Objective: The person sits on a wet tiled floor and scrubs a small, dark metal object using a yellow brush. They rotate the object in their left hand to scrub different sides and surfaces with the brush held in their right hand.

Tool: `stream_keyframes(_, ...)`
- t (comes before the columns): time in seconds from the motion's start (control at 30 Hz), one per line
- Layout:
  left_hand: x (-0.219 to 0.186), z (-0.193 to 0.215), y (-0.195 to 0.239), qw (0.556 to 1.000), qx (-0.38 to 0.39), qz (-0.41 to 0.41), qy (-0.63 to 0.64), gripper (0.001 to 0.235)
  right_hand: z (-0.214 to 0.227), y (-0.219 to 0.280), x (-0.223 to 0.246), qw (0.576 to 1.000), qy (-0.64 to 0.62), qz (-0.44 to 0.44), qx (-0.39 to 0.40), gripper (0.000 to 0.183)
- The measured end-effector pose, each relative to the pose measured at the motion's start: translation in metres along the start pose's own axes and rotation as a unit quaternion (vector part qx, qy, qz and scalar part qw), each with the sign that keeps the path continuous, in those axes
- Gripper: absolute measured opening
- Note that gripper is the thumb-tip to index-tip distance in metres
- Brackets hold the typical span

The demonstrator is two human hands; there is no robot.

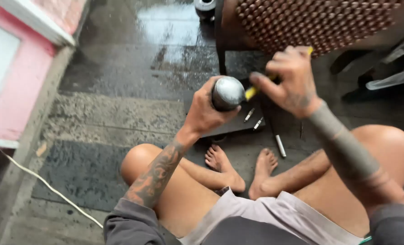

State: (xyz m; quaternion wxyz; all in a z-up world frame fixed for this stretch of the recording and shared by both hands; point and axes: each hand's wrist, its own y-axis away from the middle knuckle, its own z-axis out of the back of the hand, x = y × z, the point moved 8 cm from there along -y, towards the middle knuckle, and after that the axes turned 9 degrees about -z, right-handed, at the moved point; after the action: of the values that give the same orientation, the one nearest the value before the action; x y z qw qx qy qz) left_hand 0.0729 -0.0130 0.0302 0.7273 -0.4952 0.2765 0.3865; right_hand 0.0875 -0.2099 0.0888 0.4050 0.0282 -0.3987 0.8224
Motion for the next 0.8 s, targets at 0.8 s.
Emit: stream_keyframes(0.8,-0.081,-0.039,-0.071,0.983,0.153,0.040,0.098,0.050,0.068,-0.080,0.036,0.992,-0.026,0.098,0.072,0.048)
